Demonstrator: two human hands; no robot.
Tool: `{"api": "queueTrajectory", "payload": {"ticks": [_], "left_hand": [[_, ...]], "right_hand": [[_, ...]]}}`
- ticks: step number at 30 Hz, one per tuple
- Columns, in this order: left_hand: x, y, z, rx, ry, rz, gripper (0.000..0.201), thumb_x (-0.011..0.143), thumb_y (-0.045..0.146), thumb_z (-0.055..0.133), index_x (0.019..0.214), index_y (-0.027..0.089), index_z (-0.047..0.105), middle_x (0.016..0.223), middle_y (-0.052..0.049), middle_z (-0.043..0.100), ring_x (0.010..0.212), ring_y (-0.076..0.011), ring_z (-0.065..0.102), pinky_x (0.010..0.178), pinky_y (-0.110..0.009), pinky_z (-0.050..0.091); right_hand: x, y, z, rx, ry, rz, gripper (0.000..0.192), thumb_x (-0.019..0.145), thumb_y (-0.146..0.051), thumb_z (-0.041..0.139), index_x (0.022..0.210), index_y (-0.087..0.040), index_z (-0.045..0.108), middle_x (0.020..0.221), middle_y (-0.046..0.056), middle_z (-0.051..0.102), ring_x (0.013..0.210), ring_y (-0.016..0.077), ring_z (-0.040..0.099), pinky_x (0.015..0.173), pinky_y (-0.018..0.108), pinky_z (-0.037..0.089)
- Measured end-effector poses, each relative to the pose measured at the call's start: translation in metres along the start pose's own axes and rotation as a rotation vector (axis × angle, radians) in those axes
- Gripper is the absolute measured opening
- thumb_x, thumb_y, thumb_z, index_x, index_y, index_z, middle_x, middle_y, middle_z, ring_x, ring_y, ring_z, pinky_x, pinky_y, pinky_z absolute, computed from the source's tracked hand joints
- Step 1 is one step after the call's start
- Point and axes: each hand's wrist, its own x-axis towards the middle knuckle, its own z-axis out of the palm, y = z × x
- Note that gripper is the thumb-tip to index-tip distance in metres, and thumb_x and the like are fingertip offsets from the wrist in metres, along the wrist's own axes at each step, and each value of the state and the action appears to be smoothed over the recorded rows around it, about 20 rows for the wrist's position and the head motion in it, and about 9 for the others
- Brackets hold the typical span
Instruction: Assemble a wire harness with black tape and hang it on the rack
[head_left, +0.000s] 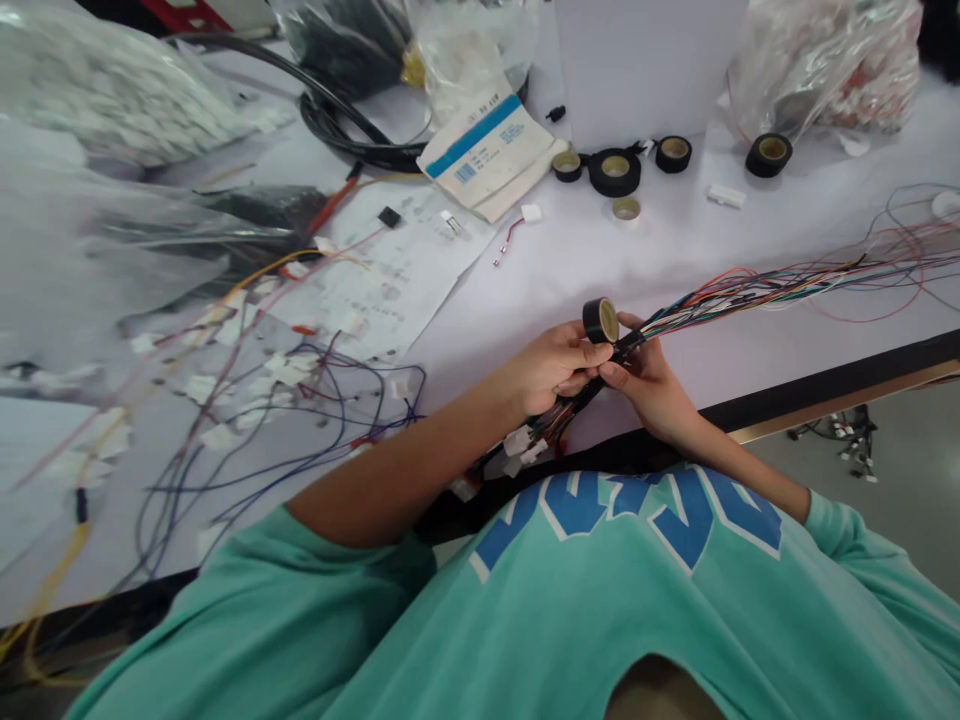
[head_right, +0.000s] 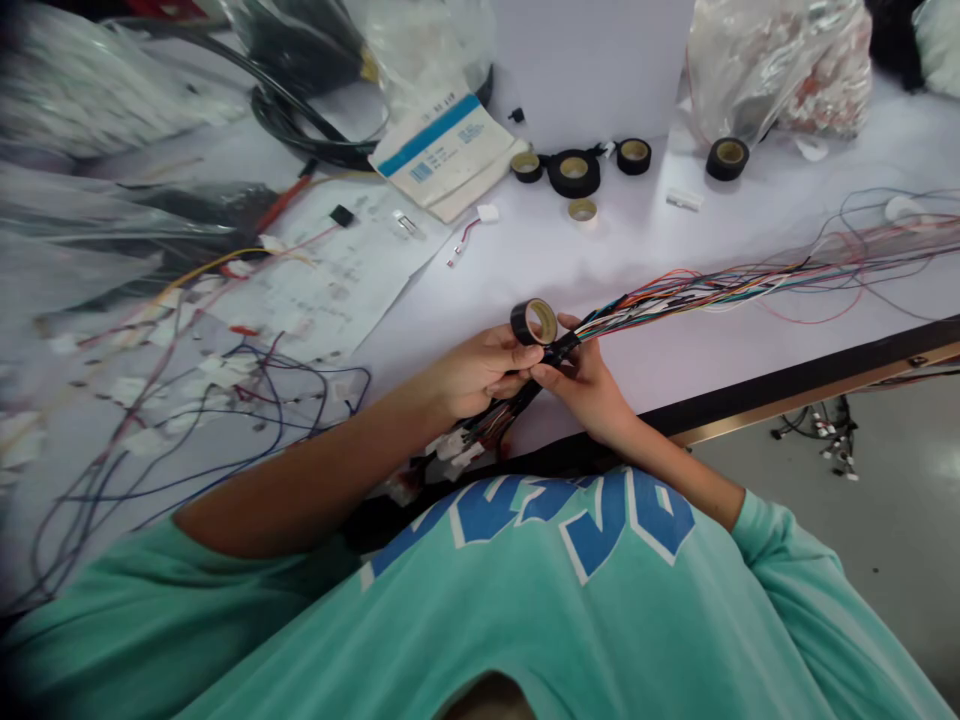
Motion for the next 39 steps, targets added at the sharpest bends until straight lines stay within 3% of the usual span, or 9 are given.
{"api": "queueTrajectory", "payload": {"ticks": [5, 11, 14, 19, 21, 25, 28, 34, 39], "left_hand": [[-0.005, -0.004, -0.004, -0.066, 0.01, -0.022, 0.026, 0.061, 0.012, 0.067, 0.083, 0.016, 0.054, 0.048, 0.008, 0.047, 0.032, 0.0007, 0.029, 0.034, -0.011, 0.016], [-0.006, -0.008, -0.006, 0.036, 0.04, 0.048, 0.022, 0.062, 0.018, 0.064, 0.081, 0.016, 0.054, 0.049, 0.008, 0.047, 0.033, -0.0006, 0.029, 0.035, -0.013, 0.016], [-0.008, -0.005, -0.003, 0.269, 0.06, 0.17, 0.013, 0.068, 0.02, 0.059, 0.08, 0.016, 0.057, 0.048, 0.009, 0.042, 0.036, -0.0026, 0.033, 0.038, -0.014, 0.024], [-0.011, 0.006, 0.001, 0.839, 0.086, 0.34, 0.019, 0.073, 0.017, 0.049, 0.083, 0.016, 0.065, 0.081, 0.0, 0.066, 0.08, -0.0124, 0.059, 0.075, -0.022, 0.044], [-0.01, 0.012, -0.001, 0.853, 0.07, 0.267, 0.019, 0.072, 0.017, 0.05, 0.083, 0.016, 0.066, 0.079, 0.0, 0.066, 0.074, -0.0121, 0.059, 0.072, -0.023, 0.045], [-0.001, 0.03, -0.003, 0.555, -0.002, -0.094, 0.01, 0.07, 0.016, 0.055, 0.074, 0.013, 0.064, 0.058, 0.0, 0.058, 0.044, -0.0074, 0.047, 0.044, -0.02, 0.037], [0.009, 0.041, 0.003, 0.433, -0.012, -0.29, 0.013, 0.074, 0.023, 0.058, 0.066, 0.013, 0.06, 0.052, -0.002, 0.054, 0.043, -0.009, 0.049, 0.039, -0.019, 0.035], [0.027, 0.047, 0.015, 0.59, -0.04, -0.51, 0.027, 0.073, 0.034, 0.064, 0.056, 0.015, 0.056, 0.04, 0.002, 0.042, 0.032, -0.0043, 0.03, 0.029, -0.014, 0.015], [0.042, 0.051, 0.012, 0.767, -0.203, -0.582, 0.034, 0.062, 0.038, 0.074, 0.044, 0.016, 0.054, 0.037, 0.002, 0.038, 0.03, -0.0032, 0.02, 0.029, -0.017, 0.008]], "right_hand": [[-0.002, 0.006, -0.008, -0.052, -0.06, 0.039, 0.07, 0.072, -0.05, 0.066, 0.129, -0.029, 0.031, 0.079, -0.004, 0.053, 0.068, 0.0102, 0.054, 0.063, 0.025, 0.049], [-0.001, 0.011, -0.011, -0.088, -0.041, 0.033, 0.065, 0.071, -0.05, 0.068, 0.122, -0.025, 0.036, 0.077, -0.003, 0.05, 0.063, 0.0092, 0.05, 0.052, 0.022, 0.046], [-0.001, 0.011, -0.01, -0.053, -0.072, 0.057, 0.064, 0.07, -0.048, 0.069, 0.119, -0.026, 0.035, 0.077, -0.004, 0.049, 0.062, 0.0091, 0.051, 0.049, 0.021, 0.046], [-0.006, 0.006, -0.011, -0.035, -0.078, 0.116, 0.066, 0.068, -0.043, 0.071, 0.118, -0.027, 0.031, 0.088, -0.002, 0.049, 0.058, 0.0071, 0.05, 0.047, 0.022, 0.048], [-0.007, 0.004, -0.011, -0.037, -0.096, 0.128, 0.066, 0.07, -0.041, 0.069, 0.12, -0.029, 0.029, 0.093, -0.001, 0.051, 0.056, 0.0061, 0.049, 0.047, 0.023, 0.048], [-0.008, 0.003, -0.011, -0.065, -0.134, 0.13, 0.067, 0.071, -0.04, 0.067, 0.123, -0.029, 0.026, 0.093, -0.001, 0.052, 0.057, 0.0066, 0.05, 0.047, 0.023, 0.049], [-0.007, 0.006, -0.011, -0.098, -0.107, 0.12, 0.067, 0.07, -0.041, 0.068, 0.123, -0.029, 0.028, 0.092, 0.0, 0.051, 0.061, 0.0084, 0.05, 0.046, 0.022, 0.048], [-0.006, 0.003, -0.012, -0.191, -0.104, 0.119, 0.068, 0.069, -0.04, 0.068, 0.123, -0.027, 0.028, 0.089, -0.001, 0.05, 0.06, 0.0078, 0.05, 0.044, 0.021, 0.046], [-0.008, -0.003, -0.011, -0.181, -0.157, 0.128, 0.074, 0.071, -0.038, 0.068, 0.128, -0.028, 0.023, 0.082, -0.003, 0.052, 0.049, 0.0053, 0.043, 0.043, 0.021, 0.043]]}}
